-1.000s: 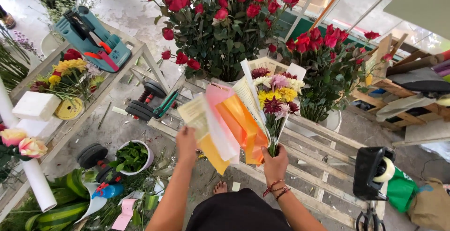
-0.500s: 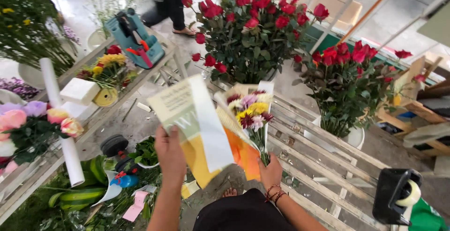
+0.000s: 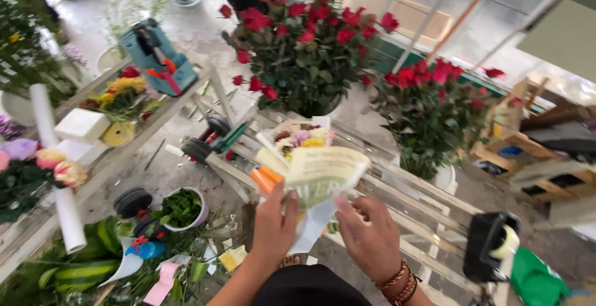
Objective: Wrapping a bouquet of flowers with decorative paper and securing it with tape.
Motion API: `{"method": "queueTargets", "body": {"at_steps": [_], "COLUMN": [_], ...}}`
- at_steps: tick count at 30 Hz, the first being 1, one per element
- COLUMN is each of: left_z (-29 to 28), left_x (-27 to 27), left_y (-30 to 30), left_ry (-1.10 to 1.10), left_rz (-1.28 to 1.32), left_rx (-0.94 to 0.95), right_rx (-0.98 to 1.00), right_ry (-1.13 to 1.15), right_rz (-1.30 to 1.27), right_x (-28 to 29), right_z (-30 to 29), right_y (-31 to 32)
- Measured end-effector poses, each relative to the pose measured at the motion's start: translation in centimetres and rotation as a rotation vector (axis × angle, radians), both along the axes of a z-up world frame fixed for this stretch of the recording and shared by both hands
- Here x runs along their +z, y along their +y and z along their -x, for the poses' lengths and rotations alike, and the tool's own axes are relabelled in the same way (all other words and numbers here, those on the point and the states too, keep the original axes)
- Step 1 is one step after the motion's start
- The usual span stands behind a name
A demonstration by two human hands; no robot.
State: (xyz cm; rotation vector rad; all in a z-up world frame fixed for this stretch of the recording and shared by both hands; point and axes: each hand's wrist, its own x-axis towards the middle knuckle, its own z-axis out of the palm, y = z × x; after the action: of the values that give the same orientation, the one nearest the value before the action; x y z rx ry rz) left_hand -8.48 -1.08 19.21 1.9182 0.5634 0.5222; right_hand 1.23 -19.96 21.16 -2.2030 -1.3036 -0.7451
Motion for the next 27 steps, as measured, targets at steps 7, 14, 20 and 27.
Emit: {"method": "queueTargets", "body": {"at_steps": [7,14,20,27], "left_z": [-1.7,-0.8,-2.1,-3.6], "left_x": [3.5,7.3,4.3,-0.3], "left_y": [-7.3,-17.4,-22.2,-26.9], "left_ry": [-0.127,-0.355,-0.179,0.054], "left_rz": [-0.347,-1.042,-0.826,-0.663], "left_rx": [-0.224,-0.134,-0.567,-0.841], "right_rx": [-0.165,-0.218,-0.217,-0.268], "right_ry": [-0.06,0.254,0.519,0.374], "right_rz": [0.083,0.043,0.032,-0.083], "right_x": [3.4,3.8,2.7,-1.0], "right_z": [1.1,1.2,2.0,3.4], "right_y": [-7.5,-16.5,-22.6,-26.9]}}
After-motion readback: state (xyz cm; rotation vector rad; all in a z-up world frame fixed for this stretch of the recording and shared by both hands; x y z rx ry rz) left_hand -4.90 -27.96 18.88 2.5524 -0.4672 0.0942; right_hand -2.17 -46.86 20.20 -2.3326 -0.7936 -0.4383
